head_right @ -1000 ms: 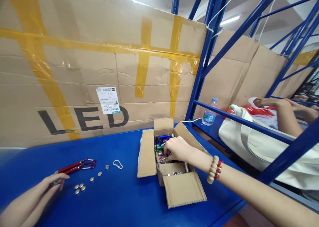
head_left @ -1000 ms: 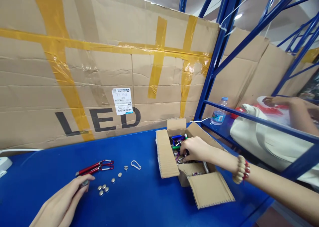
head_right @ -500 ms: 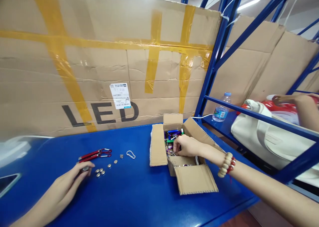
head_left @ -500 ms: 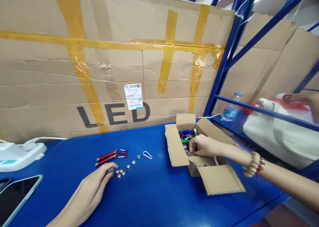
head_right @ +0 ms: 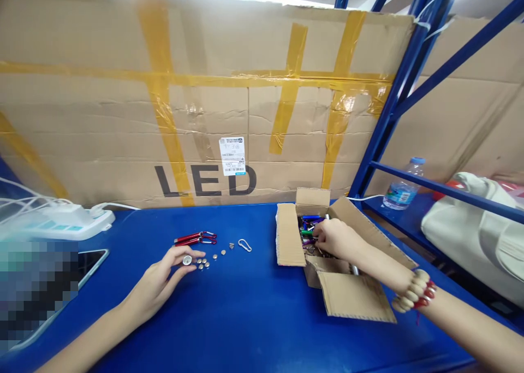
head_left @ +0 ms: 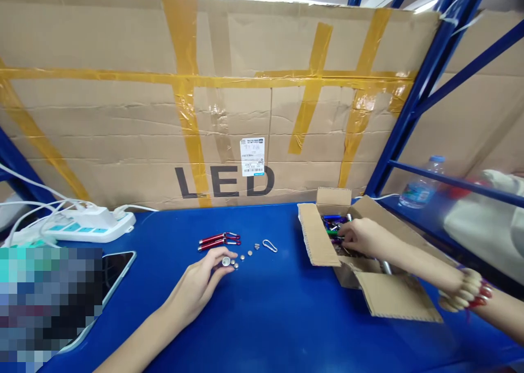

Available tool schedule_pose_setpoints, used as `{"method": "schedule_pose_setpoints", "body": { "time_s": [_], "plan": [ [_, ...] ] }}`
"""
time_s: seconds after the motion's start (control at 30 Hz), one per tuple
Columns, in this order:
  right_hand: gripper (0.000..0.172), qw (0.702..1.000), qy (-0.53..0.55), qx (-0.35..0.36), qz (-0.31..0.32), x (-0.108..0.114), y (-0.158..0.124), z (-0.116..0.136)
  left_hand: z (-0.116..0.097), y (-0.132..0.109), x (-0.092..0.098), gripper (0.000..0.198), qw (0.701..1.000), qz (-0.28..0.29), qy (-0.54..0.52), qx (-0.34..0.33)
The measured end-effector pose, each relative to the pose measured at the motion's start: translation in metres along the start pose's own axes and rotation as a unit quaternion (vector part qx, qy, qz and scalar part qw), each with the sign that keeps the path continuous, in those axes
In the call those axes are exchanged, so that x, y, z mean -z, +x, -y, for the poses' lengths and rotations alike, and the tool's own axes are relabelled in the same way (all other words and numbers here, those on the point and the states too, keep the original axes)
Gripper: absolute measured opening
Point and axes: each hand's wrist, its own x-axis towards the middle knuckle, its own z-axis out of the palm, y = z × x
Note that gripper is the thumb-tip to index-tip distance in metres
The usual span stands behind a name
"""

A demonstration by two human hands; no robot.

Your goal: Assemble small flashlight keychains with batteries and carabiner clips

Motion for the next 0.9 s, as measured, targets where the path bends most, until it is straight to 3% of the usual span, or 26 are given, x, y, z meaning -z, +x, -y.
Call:
{"method": "schedule_pose_setpoints", "body": {
  "time_s": [0.1,0.23,0.37,0.5,0.7,0.9],
  "plan": [
    [0.016,0.99,-0.016,0.066,-0.127,0.018,-0.004,0.025,-0.004,-0.001,0.001,0.018,0.998,-0.018,0.01,-0.055],
    [0.014,0.941,0.147,0.227,-0.202,0.033,-0.02,0.09,-0.011,-0.003,0.001,0.016,0.989,-0.054,0.019,-0.134],
    [0.012,0.864,0.236,0.379,-0.232,0.019,-0.035,0.154,-0.018,-0.003,0.0,0.016,0.972,-0.092,0.03,-0.214],
    [0.016,0.827,0.227,0.444,-0.26,-0.001,-0.036,0.183,-0.02,-0.004,0.0,0.017,0.965,-0.109,0.029,-0.235],
    [0.015,0.84,0.226,0.425,-0.25,-0.008,-0.031,0.184,-0.014,-0.009,-0.004,0.019,0.964,-0.142,0.049,-0.221],
    [0.022,0.907,0.117,0.375,-0.152,-0.004,-0.042,0.191,-0.009,-0.007,-0.003,0.018,0.966,-0.119,0.068,-0.221]
  ]
}}
